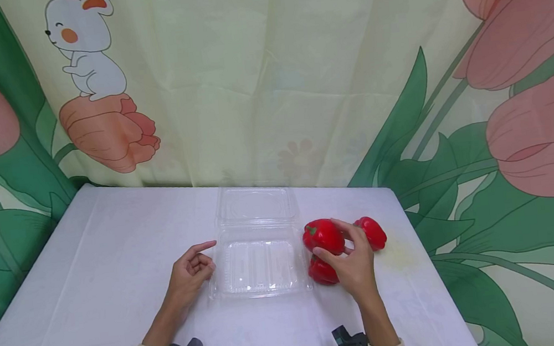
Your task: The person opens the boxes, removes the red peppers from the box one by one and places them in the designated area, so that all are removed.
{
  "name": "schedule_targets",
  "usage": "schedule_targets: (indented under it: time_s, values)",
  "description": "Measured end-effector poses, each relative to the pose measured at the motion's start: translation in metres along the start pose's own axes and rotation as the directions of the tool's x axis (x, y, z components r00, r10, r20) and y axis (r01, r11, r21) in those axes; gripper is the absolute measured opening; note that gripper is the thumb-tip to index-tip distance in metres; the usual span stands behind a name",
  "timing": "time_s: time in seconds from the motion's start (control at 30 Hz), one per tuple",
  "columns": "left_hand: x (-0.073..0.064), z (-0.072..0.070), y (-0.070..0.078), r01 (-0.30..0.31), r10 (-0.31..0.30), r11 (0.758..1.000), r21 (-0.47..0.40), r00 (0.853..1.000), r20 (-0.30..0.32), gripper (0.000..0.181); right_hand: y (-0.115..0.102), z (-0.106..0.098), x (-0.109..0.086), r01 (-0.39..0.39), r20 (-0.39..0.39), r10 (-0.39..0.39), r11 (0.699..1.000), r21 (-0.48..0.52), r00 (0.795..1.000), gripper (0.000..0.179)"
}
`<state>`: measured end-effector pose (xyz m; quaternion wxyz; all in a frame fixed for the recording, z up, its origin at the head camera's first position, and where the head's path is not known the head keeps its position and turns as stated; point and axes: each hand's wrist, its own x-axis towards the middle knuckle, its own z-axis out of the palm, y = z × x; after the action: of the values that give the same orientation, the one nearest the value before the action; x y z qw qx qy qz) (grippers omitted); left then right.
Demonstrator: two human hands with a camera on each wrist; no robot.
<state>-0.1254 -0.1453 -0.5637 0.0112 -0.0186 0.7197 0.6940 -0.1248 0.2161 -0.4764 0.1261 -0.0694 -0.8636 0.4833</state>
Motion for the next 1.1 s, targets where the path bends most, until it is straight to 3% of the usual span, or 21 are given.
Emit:
schedule_targets:
  time_s: [1.1]
  values:
    - [0.002, -0.001, -0.002, -0.007, 0.007, 1.0, -0.012, 1.0, -0.004, 0.05, 0.031, -0.031, -0.002, -0.07, -0.114, 0.069, 0.998, -0.003, 0.991, 0.088]
